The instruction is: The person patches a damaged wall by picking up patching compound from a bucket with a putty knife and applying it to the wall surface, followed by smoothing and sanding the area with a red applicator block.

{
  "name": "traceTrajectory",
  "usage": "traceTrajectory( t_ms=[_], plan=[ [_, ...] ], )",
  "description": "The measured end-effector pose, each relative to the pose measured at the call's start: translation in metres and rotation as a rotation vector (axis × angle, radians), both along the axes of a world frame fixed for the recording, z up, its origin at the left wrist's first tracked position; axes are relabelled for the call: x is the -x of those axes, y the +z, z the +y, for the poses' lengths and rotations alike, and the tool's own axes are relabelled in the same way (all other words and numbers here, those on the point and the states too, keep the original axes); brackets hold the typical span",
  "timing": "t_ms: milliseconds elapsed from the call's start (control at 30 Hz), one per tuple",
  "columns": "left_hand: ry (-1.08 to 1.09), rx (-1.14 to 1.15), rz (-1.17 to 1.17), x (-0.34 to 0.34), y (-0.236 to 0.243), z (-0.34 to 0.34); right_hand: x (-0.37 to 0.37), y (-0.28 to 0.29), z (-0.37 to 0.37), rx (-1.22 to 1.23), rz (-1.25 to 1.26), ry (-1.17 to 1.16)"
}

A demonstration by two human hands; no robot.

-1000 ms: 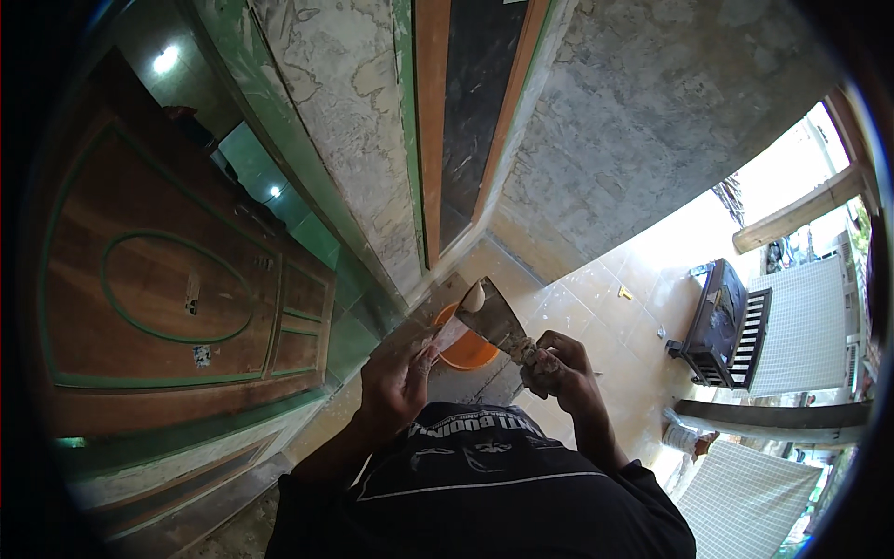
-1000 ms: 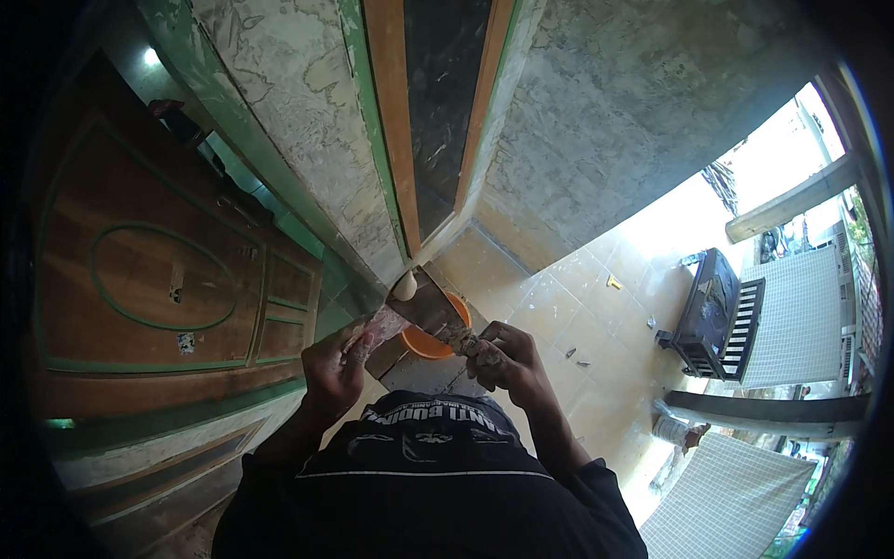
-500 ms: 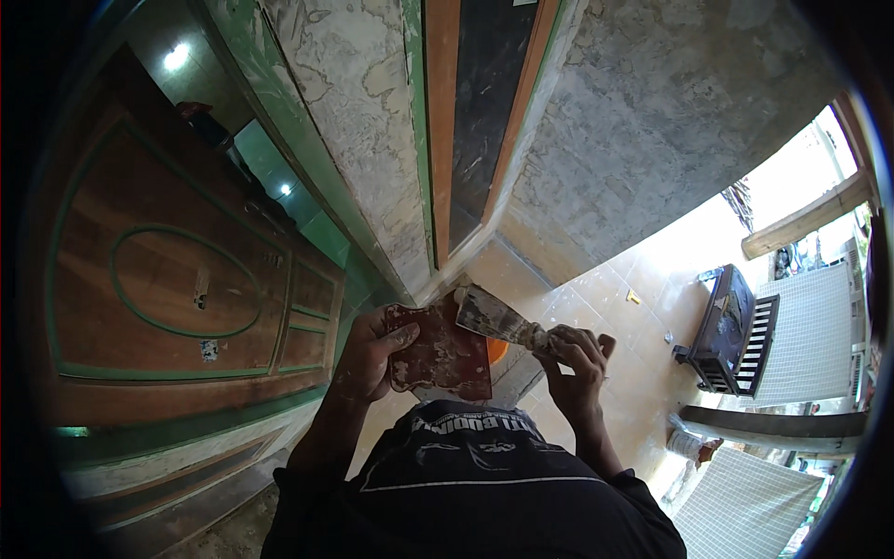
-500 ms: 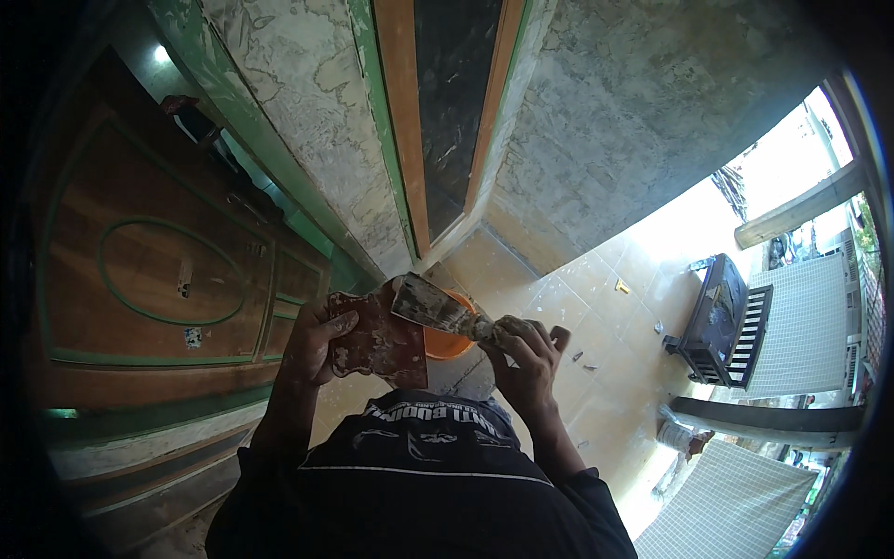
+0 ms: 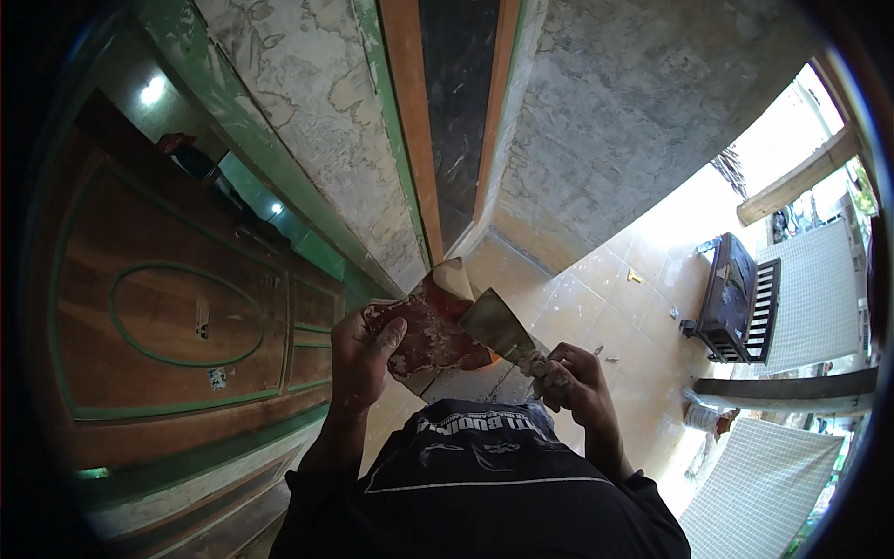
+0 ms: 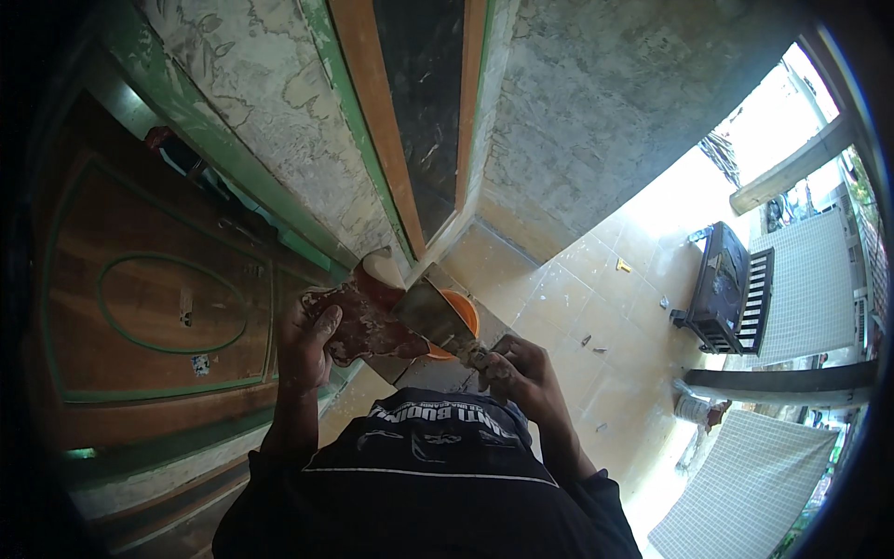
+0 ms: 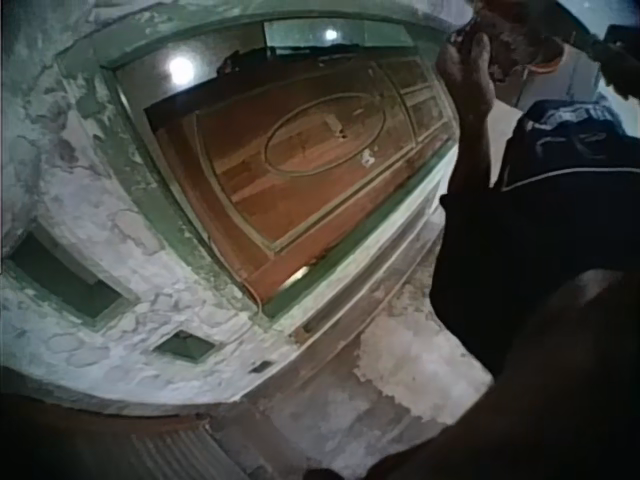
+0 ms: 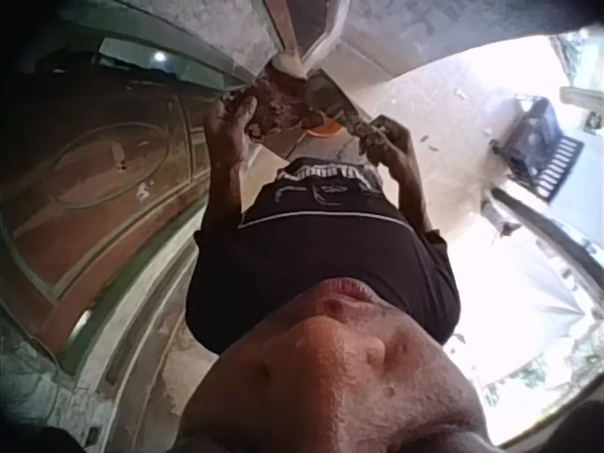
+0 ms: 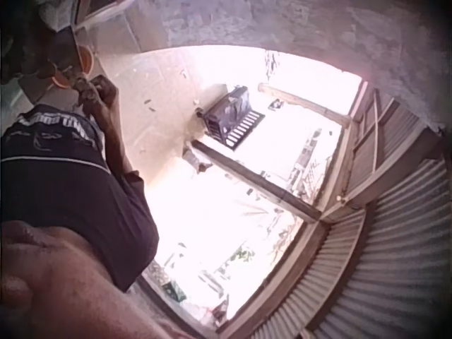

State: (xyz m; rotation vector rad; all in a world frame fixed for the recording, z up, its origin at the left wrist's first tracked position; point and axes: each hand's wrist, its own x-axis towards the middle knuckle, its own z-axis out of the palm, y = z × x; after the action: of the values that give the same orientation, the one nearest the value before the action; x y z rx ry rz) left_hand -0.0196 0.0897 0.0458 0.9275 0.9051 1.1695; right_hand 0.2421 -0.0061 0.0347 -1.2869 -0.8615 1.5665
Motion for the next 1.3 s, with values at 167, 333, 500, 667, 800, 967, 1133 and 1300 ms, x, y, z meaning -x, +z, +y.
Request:
traceTrajectory(
  t_ms=[167,333,500,667,800,967,1133,1300],
  plan=[
    [-0.059,-0.127,0.282,-0.002,0.006,-0.005,0.005,-0.011,0.008,-0.029,0.005,-0.002],
    [-0.155,-0.270,0.586,-0.003,0.020,-0.010,0.013,-0.035,0.015,-0.080,0.103,-0.004],
    [-0.264,-0.495,0.803,-0.001,0.009,-0.011,0.018,-0.047,0.021,-0.141,0.214,-0.019],
    [-0.352,-0.164,0.595,0.002,-0.007,-0.001,0.014,-0.061,0.020,-0.389,0.017,-0.174],
    [-0.347,0.160,0.212,0.008,-0.007,0.013,0.015,-0.049,0.019,-0.485,-0.464,-0.343],
    [-0.365,0.294,-0.043,0.007,-0.005,0.017,0.005,-0.041,0.015,-0.801,-1.259,-0.279],
    [-0.246,0.276,-0.128,0.005,-0.016,0.018,-0.009,-0.033,0.004,-0.780,-1.306,-0.312],
    [-0.092,0.056,0.007,-0.004,-0.015,0.018,-0.014,-0.032,-0.011,-0.616,-1.019,-0.370]
  ],
)
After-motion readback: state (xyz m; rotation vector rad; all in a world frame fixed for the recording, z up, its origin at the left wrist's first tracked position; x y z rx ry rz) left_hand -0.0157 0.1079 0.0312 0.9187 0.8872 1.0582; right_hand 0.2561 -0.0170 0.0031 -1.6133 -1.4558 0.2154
